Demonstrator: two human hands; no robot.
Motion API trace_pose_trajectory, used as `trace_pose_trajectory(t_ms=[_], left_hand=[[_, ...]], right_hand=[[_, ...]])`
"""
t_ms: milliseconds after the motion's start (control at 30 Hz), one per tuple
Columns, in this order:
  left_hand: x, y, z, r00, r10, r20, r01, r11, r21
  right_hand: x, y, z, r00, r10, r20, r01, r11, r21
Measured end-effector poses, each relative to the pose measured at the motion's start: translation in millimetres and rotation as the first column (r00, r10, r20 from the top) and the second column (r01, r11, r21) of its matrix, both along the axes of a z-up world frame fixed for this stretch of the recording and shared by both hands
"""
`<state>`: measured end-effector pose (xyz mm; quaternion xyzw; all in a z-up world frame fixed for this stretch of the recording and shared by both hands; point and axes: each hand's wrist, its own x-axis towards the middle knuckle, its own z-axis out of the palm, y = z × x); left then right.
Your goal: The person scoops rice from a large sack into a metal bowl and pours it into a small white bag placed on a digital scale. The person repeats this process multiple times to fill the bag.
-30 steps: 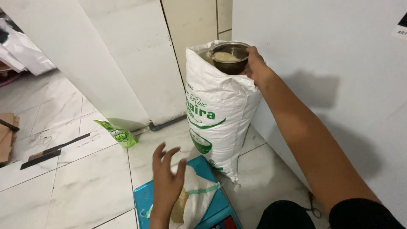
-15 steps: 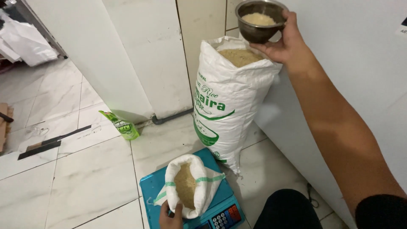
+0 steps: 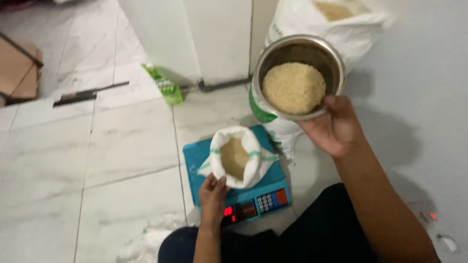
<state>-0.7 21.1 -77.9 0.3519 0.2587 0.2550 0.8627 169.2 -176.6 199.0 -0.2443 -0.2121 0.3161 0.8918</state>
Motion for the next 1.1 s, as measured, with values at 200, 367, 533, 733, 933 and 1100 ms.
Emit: trace_pose_trajectory(t_ms=[200,367,533,733,933,1100], left_hand=[[-4.2,-5.8,40.2,0.999,0.014,0.049,-0.015,1.000,0.012],[-5.4,-6.0,26.3,0.999,-0.023,0.034,0.019,0.995,0.097],[-7.2,-6.7,32.3,0.998,-0.050,0.024,0.046,0.988,0.146],[-8.9,-2.9,25.8,0.999,-0.034,0.033,0.029,0.988,0.153],[-9.3,-4.7,29.5,0.998,-0.040,0.040,0.034,0.988,0.148],[-9.5,-5.3,27.8,0.998,-0.040,0.054,0.031,0.988,0.150]], right_hand=[[-27.6,26.3,-138.3,0.940,-0.271,0.206,0.334,0.850,-0.408],[-13.0,36.0,-172.9,0.844,-0.326,0.426,0.514,0.719,-0.468],[-11.5,43.7,-167.2,0.834,-0.299,0.463,0.527,0.678,-0.512],[-3.7,42.5,-174.2,0.797,-0.292,0.529,0.560,0.687,-0.464],[-4.1,44.1,-170.4,0.803,-0.293,0.519,0.542,0.720,-0.432],[-6.5,42.9,-164.6,0.792,-0.251,0.557,0.540,0.713,-0.447]])
